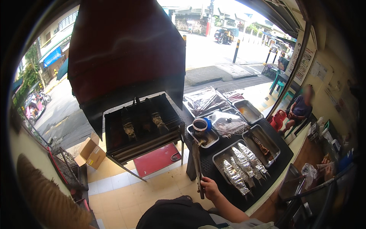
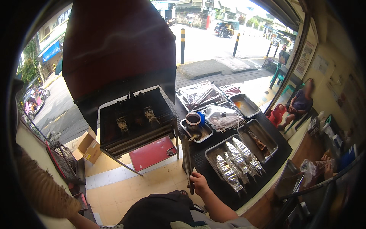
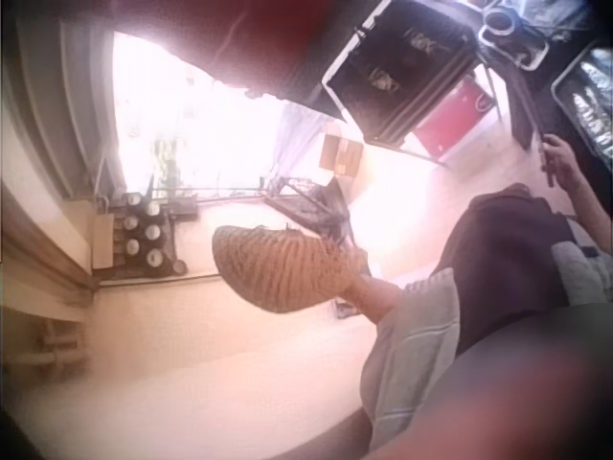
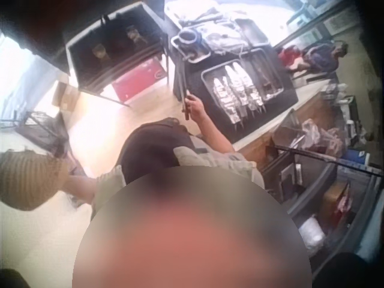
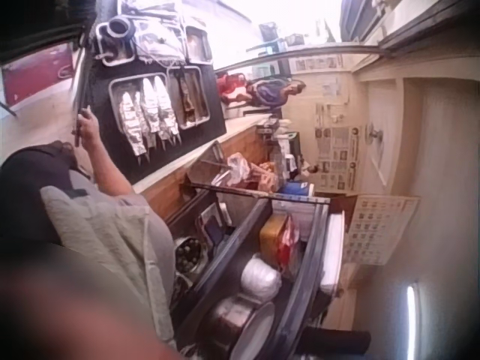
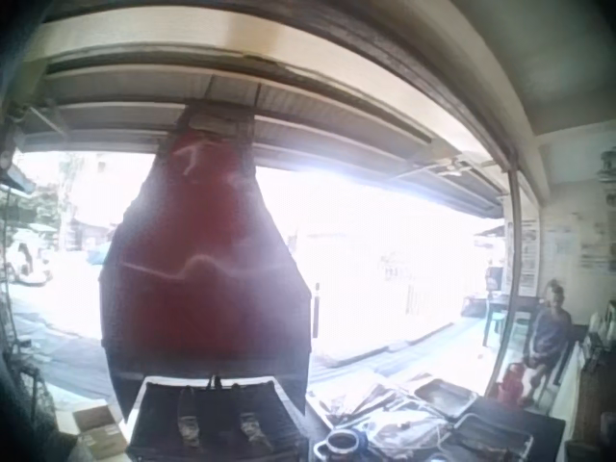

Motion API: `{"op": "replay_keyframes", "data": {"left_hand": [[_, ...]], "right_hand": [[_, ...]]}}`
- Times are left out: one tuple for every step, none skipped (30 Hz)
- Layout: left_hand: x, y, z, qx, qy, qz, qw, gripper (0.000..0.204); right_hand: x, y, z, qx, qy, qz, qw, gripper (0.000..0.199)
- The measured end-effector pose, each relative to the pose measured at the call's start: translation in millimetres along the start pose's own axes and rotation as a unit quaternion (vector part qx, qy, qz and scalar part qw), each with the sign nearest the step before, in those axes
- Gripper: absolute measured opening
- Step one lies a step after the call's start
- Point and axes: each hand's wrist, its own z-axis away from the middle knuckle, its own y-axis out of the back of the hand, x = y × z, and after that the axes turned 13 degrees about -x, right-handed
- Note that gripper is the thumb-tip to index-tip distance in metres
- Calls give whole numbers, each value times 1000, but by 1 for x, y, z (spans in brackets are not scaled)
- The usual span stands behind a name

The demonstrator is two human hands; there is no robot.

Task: The person grills whole fish on a charcoal grill, using tongs to turn and adjust the fish. They also use a woven fan to stoke the coals and occasionally brush the fish with a basting brush. The fish are placed on a tray after grilling.

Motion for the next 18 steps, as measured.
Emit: {"op": "replay_keyframes", "data": {"left_hand": [[-9, 1, -8, -23, 54, -100, 993, 31], [-18, -2, -7, -18, 118, -162, 980, 30], [-14, -1, -8, -53, 96, -186, 976, 31], [-8, -4, -3, -61, 108, -207, 970, 31], [8, -2, 4, -38, 121, -222, 967, 32], [22, -3, 14, -19, 95, -69, 993, 33], [38, -2, 23, -1, 59, 69, 996, 34], [45, -2, 31, 22, 11, 137, 990, 35], [49, -3, 31, 29, -27, 175, 984, 36], [46, -5, 31, 33, -50, 191, 980, 37], [38, -7, 27, 35, -55, 183, 981, 39], [24, -10, 20, 32, -34, 145, 988, 40], [7, -14, 11, 28, 0, 85, 996, 41], [-7, -18, 3, 20, 48, -6, 999, 42], [-14, -20, 0, 10, 107, -120, 987, 43], [-16, -21, -2, -1, 141, -208, 968, 44], [-12, -23, 0, -15, 152, -233, 960, 45], [-2, -23, 3, -24, 142, -195, 970, 46]], "right_hand": [[2, -13, 1, 0, -20, 0, 1000, 16], [0, -25, 2, -12, -14, 22, 1000, 16], [-2, -38, 5, -12, -21, 45, 999, 16], [-6, -50, 7, -9, -28, 68, 997, 17], [-9, -63, 11, -22, -4, 79, 997, 20], [-12, -74, 15, -47, 41, 112, 992, 21], [-16, -87, 19, -71, 80, 136, 985, 23], [-20, -98, 23, -95, 116, 157, 976, 24], [-23, -110, 26, -145, 162, 141, 966, 31], [-26, -120, 28, -166, 168, 133, 963, 32], [-29, -130, 28, -195, 177, 120, 957, 33], [-32, -138, 27, -224, 185, 108, 951, 35], [-34, -146, 25, -245, 171, 84, 951, 37], [-34, -153, 24, -249, 146, 76, 954, 37], [-34, -160, 22, -251, 128, 62, 958, 37], [-34, -165, 21, -254, 110, 44, 960, 37], [-34, -170, 20, -263, 103, 55, 958, 37], [-33, -173, 20, -273, 95, 62, 955, 37]]}}
